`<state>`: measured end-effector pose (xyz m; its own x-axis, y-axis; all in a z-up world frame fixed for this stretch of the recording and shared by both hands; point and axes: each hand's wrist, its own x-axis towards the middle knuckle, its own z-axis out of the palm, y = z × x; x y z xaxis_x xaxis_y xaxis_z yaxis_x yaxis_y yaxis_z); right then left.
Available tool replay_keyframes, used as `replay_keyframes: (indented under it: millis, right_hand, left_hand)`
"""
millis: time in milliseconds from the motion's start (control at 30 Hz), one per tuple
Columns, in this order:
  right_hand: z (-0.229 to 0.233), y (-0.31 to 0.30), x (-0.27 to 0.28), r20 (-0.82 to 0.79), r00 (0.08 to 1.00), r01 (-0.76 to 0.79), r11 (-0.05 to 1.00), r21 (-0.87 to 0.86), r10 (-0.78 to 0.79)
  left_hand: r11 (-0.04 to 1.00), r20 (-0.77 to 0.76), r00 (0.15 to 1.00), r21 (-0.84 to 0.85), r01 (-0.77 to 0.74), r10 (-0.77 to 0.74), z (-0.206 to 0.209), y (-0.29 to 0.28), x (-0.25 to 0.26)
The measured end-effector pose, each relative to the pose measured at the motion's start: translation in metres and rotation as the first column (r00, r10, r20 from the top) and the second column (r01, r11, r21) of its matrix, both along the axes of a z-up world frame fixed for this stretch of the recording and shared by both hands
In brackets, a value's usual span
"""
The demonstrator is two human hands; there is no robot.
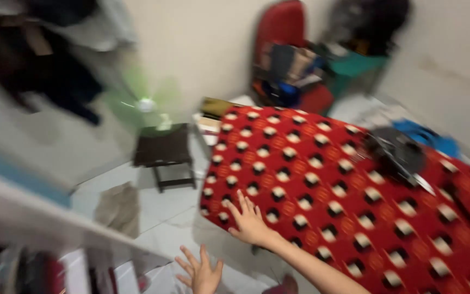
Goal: Organize bags and scraps of paper in a bedroom.
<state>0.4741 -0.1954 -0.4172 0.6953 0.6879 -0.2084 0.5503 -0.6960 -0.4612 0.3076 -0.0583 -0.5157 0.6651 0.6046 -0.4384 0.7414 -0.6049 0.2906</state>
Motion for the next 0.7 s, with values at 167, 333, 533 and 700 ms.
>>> replay_keyframes:
  millis: [167,333,533,700]
  right_hand:
    - [-0.018,-0.138,0.046,-0.051,0.95,0.309,0.951,-0.008,-0.309]
    - [-0.033,-0.27,0.102,0.001,0.82,0.569,0.817,-0.092,-0.572]
    - [-0.031,-0.408,0.188,0.327,0.467,0.745,0.565,0.356,-0.822]
    - [-0.047,-0.492,0.265,0.097,0.282,0.782,0.288,0.553,-0.954]
  left_hand:
    - [0.944,-0.074,0.947,-0.136,0.301,-0.313,0.013,-0.076,0.075]
    - [0.859,-0.055,0.874,-0.223,0.461,-0.483,0.003,-0.153,0.138]
    - [0.814,0.014,0.839,-0.231,0.532,-0.544,0.001,-0.24,0.188]
    - [0.789,-0.088,0.827,-0.37,0.491,-0.556,0.011,-0.287,0.219]
